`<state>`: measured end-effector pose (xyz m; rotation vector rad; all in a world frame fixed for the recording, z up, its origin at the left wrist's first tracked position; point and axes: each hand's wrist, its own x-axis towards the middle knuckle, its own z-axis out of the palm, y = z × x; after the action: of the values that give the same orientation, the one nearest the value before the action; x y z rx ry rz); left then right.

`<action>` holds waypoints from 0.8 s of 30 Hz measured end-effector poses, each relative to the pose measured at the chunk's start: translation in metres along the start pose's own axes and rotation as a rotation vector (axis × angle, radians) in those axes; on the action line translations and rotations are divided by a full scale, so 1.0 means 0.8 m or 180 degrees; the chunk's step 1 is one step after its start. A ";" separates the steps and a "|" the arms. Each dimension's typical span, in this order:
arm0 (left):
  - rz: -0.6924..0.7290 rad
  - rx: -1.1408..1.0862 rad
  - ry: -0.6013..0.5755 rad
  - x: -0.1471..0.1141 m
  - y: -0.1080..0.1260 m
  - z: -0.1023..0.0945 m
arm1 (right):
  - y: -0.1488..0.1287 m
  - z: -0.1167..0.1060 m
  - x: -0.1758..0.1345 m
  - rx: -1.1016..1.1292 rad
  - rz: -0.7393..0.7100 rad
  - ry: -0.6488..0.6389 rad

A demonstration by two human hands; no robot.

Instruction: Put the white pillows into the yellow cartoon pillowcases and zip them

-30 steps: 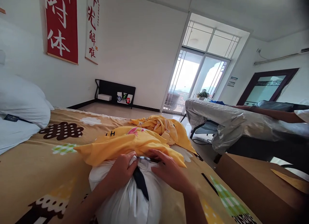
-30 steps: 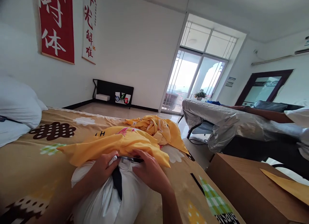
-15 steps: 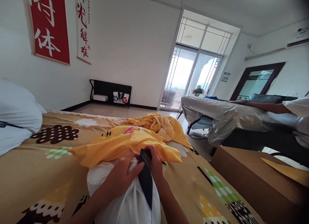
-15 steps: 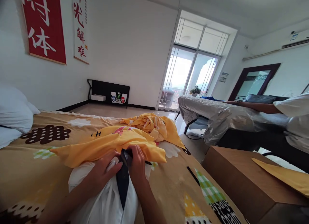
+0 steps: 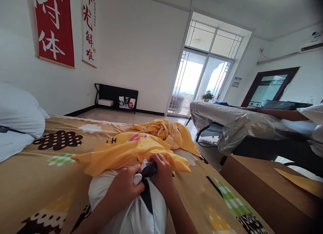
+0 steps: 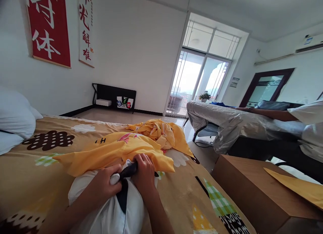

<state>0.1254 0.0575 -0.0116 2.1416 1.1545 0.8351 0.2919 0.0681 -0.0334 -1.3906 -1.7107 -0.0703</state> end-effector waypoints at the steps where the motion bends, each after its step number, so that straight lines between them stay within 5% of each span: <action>1: -0.0056 0.0067 0.0023 -0.001 0.000 -0.003 | 0.001 -0.005 0.002 0.0255 0.0056 -0.0061; 4: 0.0059 -0.0139 -0.0063 -0.001 0.001 -0.012 | -0.001 -0.020 0.005 0.1095 0.0209 -0.0052; 8: 0.0295 -0.0981 0.0124 0.003 -0.002 -0.013 | -0.016 -0.011 -0.002 0.1421 0.0181 0.0998; 10: 0.0147 -0.1085 0.0200 0.005 -0.005 -0.010 | -0.021 0.005 -0.009 0.1331 -0.0034 0.1186; 13: 0.0329 -0.0955 -0.0221 0.005 -0.003 -0.007 | -0.024 0.026 -0.017 0.1259 -0.0109 0.1242; 16: 0.0753 -0.1215 -0.0796 0.004 0.001 -0.007 | -0.028 0.029 -0.020 0.1439 0.0319 0.1320; 19: 0.0643 -0.1443 -0.0808 0.008 -0.005 -0.010 | -0.031 0.011 -0.016 0.1660 0.0509 0.1117; 24: -0.0123 -0.1645 0.0112 0.023 -0.033 -0.027 | -0.006 -0.070 -0.004 0.1301 -0.0114 -0.0141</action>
<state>0.1037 0.0897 -0.0122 1.6800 0.8729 1.0268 0.3211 0.0334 -0.0004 -1.0639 -1.6718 0.2779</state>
